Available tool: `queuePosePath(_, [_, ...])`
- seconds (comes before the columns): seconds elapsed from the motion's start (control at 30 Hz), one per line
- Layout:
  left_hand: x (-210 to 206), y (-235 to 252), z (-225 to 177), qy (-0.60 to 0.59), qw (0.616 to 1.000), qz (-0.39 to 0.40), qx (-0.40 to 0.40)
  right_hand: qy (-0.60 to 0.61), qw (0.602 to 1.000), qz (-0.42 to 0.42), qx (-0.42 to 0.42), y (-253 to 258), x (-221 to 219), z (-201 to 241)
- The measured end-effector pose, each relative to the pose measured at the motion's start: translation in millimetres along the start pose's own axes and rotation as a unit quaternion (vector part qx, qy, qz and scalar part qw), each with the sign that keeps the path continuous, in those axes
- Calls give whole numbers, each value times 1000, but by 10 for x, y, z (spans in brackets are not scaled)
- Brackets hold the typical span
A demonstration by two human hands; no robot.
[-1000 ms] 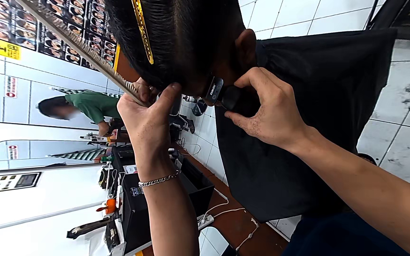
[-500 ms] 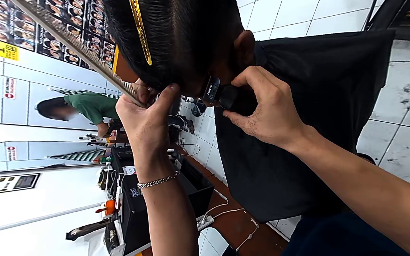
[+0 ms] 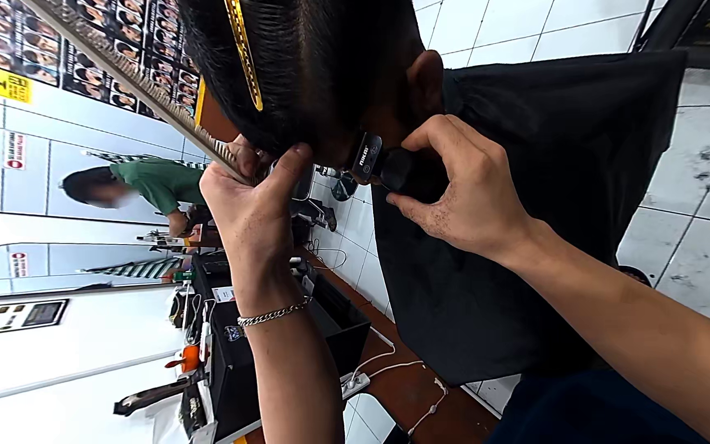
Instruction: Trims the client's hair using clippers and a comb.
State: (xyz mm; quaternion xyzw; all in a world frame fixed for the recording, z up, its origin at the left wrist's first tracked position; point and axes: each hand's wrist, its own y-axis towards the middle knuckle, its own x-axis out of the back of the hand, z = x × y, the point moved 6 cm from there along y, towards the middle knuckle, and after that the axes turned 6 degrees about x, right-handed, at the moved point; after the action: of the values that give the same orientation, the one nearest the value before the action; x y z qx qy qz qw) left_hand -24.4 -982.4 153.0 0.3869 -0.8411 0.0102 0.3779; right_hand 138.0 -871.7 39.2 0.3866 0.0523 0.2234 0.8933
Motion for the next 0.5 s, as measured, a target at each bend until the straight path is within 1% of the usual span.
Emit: queuePosePath(0.5, [-15, -15, -12, -3, 1000, 0, -1, 3, 1000, 5, -13, 1, 4, -12])
